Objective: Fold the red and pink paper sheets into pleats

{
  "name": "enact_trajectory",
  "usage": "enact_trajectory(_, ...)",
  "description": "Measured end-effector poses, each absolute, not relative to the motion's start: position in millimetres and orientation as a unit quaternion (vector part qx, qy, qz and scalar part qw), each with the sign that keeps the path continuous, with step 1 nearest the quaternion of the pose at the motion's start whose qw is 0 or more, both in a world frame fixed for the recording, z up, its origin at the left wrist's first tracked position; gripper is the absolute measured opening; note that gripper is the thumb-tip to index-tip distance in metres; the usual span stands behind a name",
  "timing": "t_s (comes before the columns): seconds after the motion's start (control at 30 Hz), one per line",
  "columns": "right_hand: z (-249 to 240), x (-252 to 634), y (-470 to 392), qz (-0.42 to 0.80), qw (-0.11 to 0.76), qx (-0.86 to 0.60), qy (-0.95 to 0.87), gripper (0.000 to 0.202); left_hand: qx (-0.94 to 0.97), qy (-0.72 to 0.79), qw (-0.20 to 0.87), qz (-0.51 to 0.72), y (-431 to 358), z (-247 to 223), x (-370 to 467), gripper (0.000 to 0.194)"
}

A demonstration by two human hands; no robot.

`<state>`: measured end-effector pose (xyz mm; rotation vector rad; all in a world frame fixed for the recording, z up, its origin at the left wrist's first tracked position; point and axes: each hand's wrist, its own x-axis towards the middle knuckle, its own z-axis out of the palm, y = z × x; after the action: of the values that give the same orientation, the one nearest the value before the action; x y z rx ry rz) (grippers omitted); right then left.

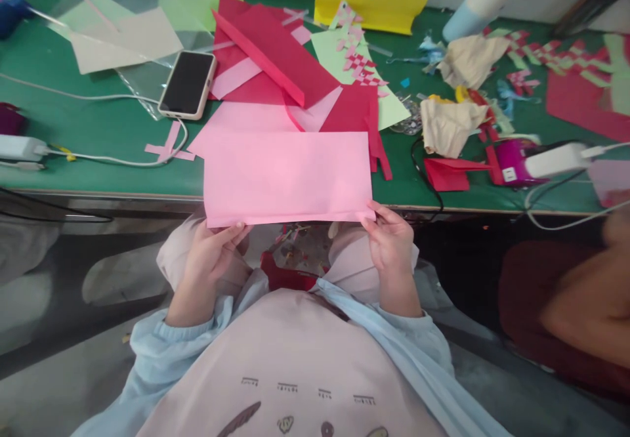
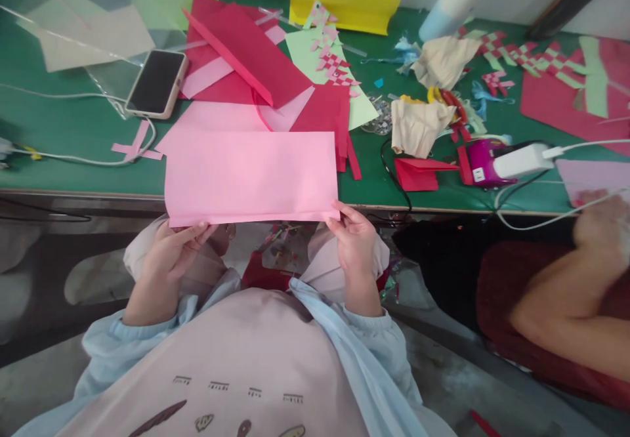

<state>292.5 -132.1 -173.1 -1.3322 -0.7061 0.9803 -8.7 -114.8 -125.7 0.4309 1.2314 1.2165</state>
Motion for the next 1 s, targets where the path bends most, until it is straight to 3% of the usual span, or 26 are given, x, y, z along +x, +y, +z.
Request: enact_trajectory(1.0,-169.6,289.7,-138.0,0.441,0.626,-0.571,-0.296,0.042,0.185,0.548,0.616,0.534,-113.0,-124.6,-11.9,0.03)
